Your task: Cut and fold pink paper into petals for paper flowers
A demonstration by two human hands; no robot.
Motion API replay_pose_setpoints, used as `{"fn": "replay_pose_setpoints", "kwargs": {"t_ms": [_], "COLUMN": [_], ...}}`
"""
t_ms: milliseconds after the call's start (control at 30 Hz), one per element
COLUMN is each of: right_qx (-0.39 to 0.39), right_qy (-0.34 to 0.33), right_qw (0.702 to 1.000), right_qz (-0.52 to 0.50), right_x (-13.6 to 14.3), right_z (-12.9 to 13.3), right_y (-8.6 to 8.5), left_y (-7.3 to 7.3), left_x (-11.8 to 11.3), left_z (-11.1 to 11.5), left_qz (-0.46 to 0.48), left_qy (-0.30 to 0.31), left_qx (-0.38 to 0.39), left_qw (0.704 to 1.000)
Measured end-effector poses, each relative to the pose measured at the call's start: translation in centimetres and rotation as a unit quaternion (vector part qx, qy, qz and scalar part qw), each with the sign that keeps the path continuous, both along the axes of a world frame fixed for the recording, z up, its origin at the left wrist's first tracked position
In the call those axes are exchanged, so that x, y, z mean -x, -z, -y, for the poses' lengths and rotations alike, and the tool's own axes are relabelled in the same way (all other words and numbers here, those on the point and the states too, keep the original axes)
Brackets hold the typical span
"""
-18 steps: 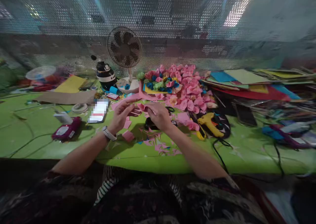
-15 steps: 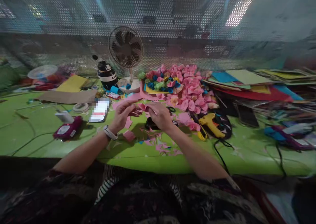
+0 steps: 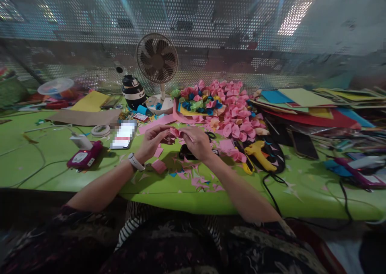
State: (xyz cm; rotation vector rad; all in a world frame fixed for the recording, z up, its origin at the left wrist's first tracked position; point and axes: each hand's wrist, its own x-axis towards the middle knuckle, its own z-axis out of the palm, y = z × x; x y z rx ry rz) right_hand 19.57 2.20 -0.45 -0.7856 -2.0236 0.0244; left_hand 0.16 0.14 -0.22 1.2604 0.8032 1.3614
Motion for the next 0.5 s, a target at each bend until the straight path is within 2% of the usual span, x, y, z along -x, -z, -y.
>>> {"fn": "replay_pose_setpoints", "kwargs": {"t_ms": [500], "right_qx": [0.007], "right_qy": [0.007], "right_qw": [1.000], "right_qz": [0.013], "right_x": [-0.06], "right_z": [-0.01], "right_y": [0.07], "left_y": [0.06], "left_x": [0.03], "left_z": [-0.10], "left_qz": [0.015], "left_qy": [0.002], "left_qx": [0.010], "left_qw": [1.000]}}
